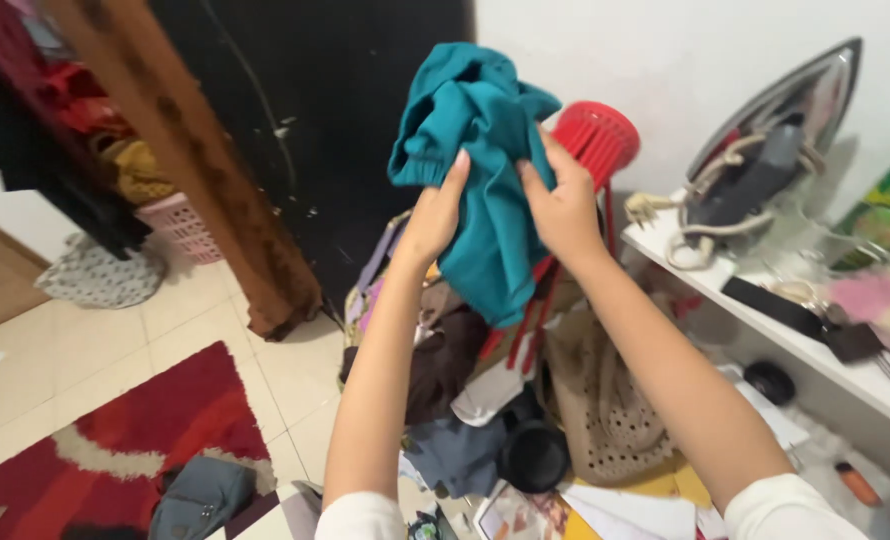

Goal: Sort through various objects, documents, books, and containers on a shelf and desk workspace to organize them.

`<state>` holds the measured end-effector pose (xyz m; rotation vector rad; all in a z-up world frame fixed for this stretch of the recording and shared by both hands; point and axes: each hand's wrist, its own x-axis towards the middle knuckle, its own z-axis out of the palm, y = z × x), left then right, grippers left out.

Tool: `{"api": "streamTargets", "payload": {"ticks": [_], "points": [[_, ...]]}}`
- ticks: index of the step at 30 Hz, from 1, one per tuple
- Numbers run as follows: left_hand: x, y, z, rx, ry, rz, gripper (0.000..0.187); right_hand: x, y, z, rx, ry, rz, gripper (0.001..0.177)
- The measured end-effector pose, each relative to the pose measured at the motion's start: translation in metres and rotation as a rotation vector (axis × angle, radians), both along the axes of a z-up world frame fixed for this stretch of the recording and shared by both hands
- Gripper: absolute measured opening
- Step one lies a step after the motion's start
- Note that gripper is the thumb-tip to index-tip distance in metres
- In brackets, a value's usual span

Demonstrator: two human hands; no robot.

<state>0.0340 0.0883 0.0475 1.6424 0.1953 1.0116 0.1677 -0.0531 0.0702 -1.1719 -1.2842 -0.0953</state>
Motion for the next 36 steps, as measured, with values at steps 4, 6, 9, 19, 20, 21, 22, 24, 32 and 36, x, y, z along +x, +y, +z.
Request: {"api": "streamTargets", "payload": {"ticks": [4,6,9,19,20,21,22,24,32,36], "points": [[0.024,0.064,-0.02,-0.309,0.112,-0.068,0.086,-0.001,0.03,0.017,-0.171,-0.033,-0.154,0.057],[0.033,0.1,-0.059,0.052,0.814,0.472,0.117,0.009,0.043,-0.005,-0.47,-0.209,-0.294,0.076],[-0.008,0.021,-0.02,0.087,0.975,0.551,0.112,0.025,0.068,-0.069,-0.884,-0.497,-0.372,0.062],[-0.013,-0.029,-0.059,0.428,0.681,0.601,0.085,0.012,0.005,-0.091,-0.55,-0.342,-0.321,0.055],[-0.027,-0.061,-0.046,0.531,0.423,0.642,0.073,0.009,-0.017,-0.095,-0.41,-0.297,-0.277,0.05],[-0.041,-0.091,-0.034,0.622,0.16,0.674,0.061,0.007,-0.039,-0.1,-0.268,-0.255,-0.234,0.045],[-0.043,-0.115,-0.055,0.619,0.158,0.649,0.061,0.008,-0.064,-0.115,-0.277,-0.249,-0.257,0.045],[-0.05,-0.161,-0.094,0.508,-0.075,0.378,0.02,0.008,-0.113,-0.145,-0.248,-0.187,-0.273,0.03],[0.018,-0.242,-0.294,0.22,0.335,0.324,0.058,0.069,-0.255,-0.317,-0.485,-0.031,-0.817,0.039],[0.046,-0.243,-0.301,0.013,0.531,0.346,0.11,0.122,-0.272,-0.364,-0.552,-0.089,-0.86,0.075]]}}
